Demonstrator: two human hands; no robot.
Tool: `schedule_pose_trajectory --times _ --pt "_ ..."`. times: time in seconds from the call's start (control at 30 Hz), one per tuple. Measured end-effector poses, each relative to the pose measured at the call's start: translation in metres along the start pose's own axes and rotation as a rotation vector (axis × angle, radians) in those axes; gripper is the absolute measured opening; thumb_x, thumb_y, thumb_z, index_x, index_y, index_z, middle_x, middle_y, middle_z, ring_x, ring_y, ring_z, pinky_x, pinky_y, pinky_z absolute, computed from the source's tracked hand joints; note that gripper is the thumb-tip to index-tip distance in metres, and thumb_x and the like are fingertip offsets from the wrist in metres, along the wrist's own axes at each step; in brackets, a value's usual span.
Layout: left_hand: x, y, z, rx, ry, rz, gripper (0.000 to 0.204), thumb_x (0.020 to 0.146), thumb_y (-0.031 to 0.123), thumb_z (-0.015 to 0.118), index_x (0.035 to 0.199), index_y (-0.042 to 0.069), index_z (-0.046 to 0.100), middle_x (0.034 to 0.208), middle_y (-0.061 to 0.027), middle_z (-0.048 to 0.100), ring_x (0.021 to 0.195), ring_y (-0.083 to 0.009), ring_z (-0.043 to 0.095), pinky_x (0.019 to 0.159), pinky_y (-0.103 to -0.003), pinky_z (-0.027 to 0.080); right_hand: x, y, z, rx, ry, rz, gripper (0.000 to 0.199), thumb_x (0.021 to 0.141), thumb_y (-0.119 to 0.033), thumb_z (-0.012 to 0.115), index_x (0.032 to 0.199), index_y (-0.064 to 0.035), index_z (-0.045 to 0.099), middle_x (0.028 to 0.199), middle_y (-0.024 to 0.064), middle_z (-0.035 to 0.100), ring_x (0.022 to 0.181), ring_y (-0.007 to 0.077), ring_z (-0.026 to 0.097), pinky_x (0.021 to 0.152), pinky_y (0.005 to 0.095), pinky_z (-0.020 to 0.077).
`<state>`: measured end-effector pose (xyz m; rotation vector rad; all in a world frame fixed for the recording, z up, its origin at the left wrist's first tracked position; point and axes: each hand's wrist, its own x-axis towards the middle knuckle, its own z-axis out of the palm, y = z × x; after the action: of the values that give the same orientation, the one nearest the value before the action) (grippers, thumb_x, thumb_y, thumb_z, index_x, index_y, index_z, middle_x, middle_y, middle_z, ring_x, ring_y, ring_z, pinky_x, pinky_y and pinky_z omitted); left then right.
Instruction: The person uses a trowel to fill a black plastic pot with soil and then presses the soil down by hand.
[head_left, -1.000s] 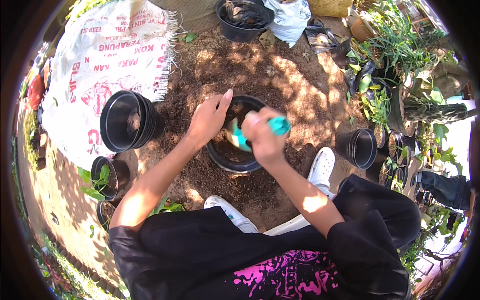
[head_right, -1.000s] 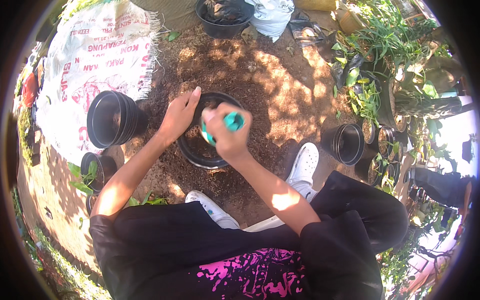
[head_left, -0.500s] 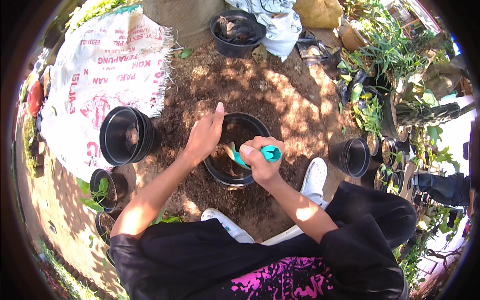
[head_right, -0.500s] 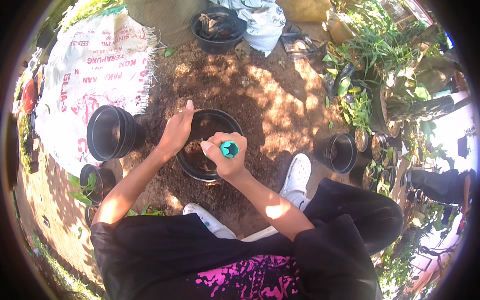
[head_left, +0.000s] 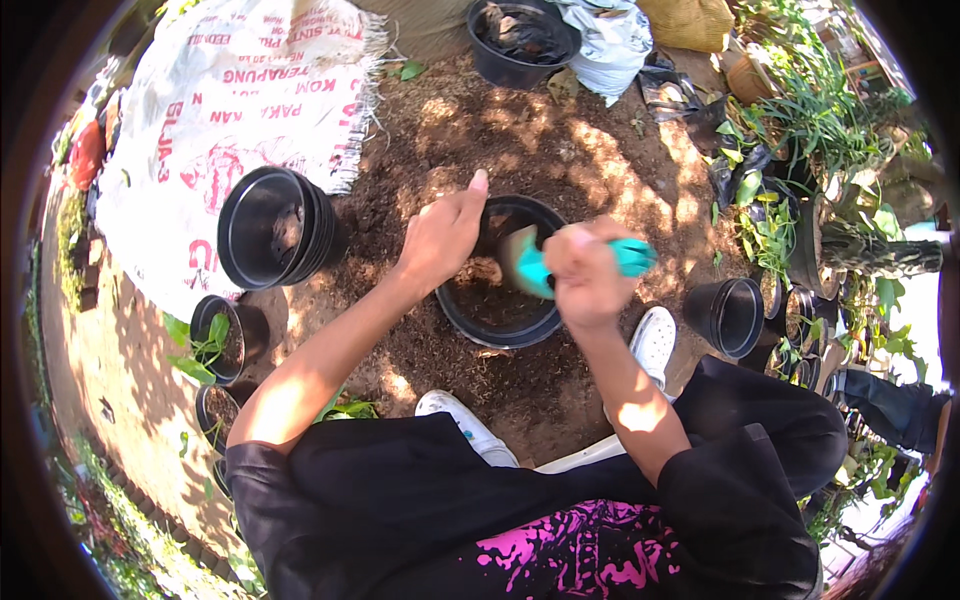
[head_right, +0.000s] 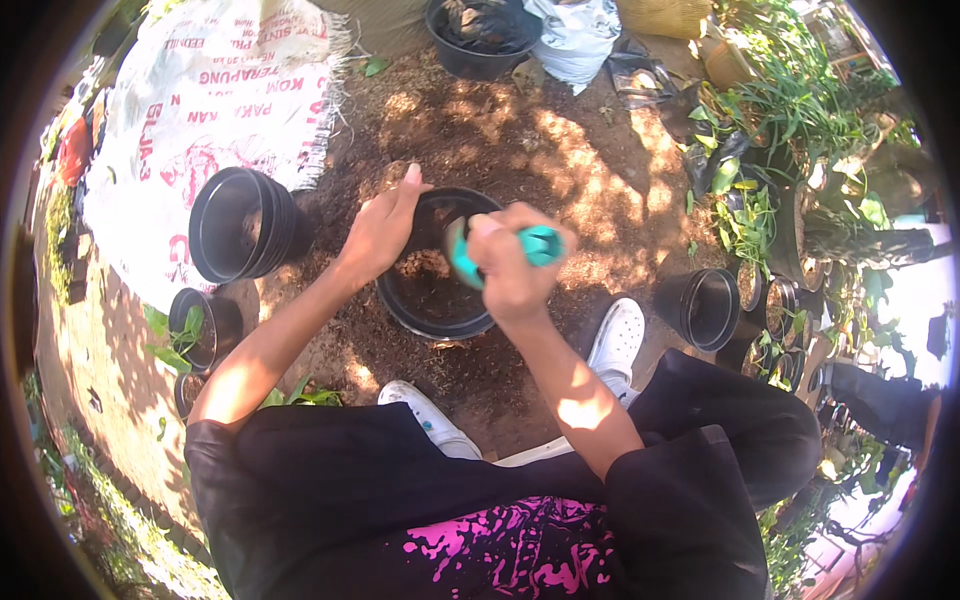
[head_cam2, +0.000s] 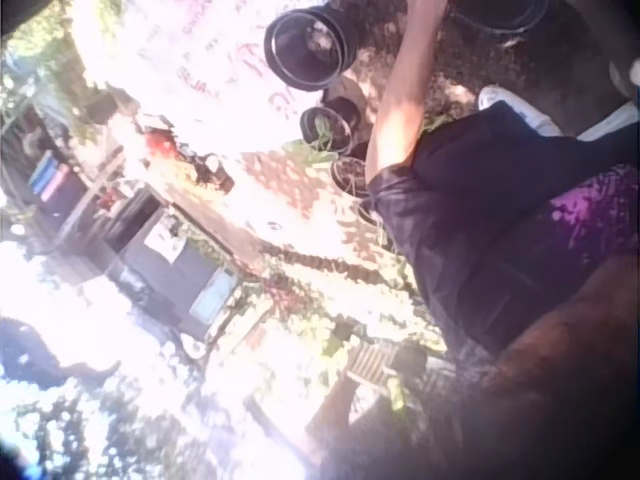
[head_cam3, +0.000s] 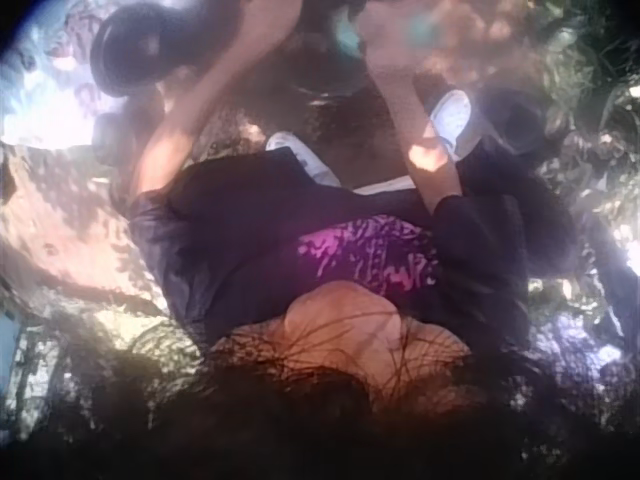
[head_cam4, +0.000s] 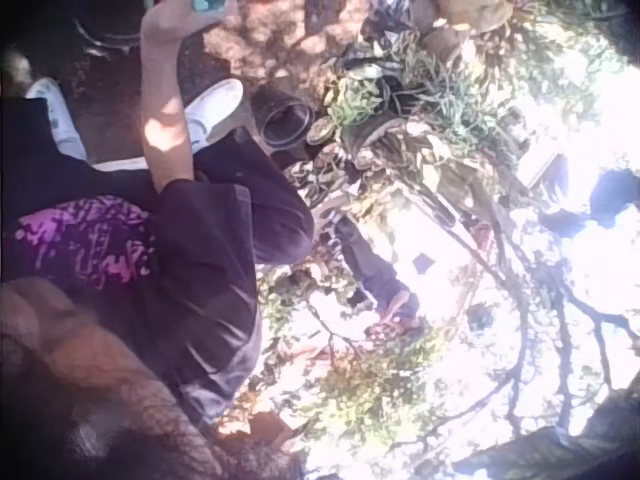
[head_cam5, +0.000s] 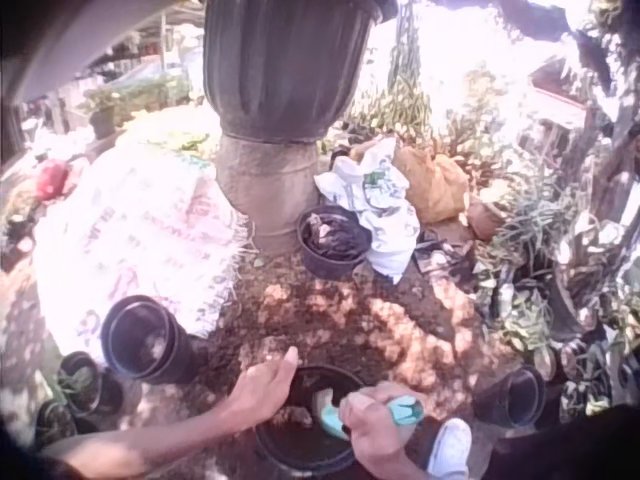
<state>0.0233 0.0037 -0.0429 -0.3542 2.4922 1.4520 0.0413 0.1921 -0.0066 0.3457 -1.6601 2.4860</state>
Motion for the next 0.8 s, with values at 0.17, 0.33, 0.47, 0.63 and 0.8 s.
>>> schedule_pose_trajectory --times 0.17,0.33,0.47,0.63,0.8 --pt "0.008 -0.002 0.003 -0.005 -0.019 -0.012 0.078 0.105 0.065 0.028 0.095 -0.004 0.065 0.099 -0.0317 0.068 0.103 -0.0511 0.062 0.095 -0.052 0.046 0.004 -0.028 0.006 0.348 -0.006 -0.072 0.025 0.086 -0.005 0.062 0.062 -0.0017 0.054 0.058 0.0046 0.059 0.049 0.0102 0.051 0.047 0.0295 0.0384" --pt "0.006 -0.008 0.004 -0.085 -0.035 0.012 0.074 0.107 0.062 0.031 0.115 -0.003 0.065 0.107 -0.0268 0.068 0.108 -0.0427 0.063 0.099 -0.046 0.045 -0.006 0.006 -0.003 -0.184 -0.094 -0.030 0.018 0.081 -0.007 0.067 0.065 0.0017 0.062 0.063 0.0086 0.067 0.052 0.0141 0.058 0.051 0.0303 0.0458" --pt "-0.002 -0.002 0.002 -0.096 0.103 0.148 0.064 0.107 0.057 0.038 0.126 0.000 0.059 0.110 -0.0242 0.066 0.109 -0.0427 0.062 0.097 -0.047 0.045 0.003 -0.038 -0.003 0.221 -0.094 -0.096 0.016 0.080 -0.007 0.065 0.067 0.0024 0.063 0.063 0.0123 0.066 0.050 0.0164 0.058 0.050 0.0312 0.0454" --pt "0.001 0.000 0.014 -0.055 0.152 0.179 0.055 0.106 0.048 0.048 0.135 0.001 0.050 0.119 -0.0200 0.066 0.114 -0.0345 0.063 0.100 -0.044 0.046 -0.008 0.024 -0.035 -0.086 -0.050 -0.069 0.019 0.081 -0.004 0.063 0.066 0.0008 0.053 0.061 0.0112 0.059 0.050 0.0136 0.051 0.049 0.0293 0.0395" --pt "-0.007 -0.008 0.011 0.081 0.205 0.226 0.055 0.104 0.047 0.051 0.137 0.003 0.051 0.122 -0.0203 0.065 0.119 -0.0369 0.060 0.102 -0.049 0.042 0.011 -0.022 -0.014 0.416 -0.096 -0.021 0.030 0.093 -0.004 0.053 0.071 -0.0108 0.034 0.054 -0.0017 0.029 0.044 0.0116 0.024 0.046 0.0324 0.0223"
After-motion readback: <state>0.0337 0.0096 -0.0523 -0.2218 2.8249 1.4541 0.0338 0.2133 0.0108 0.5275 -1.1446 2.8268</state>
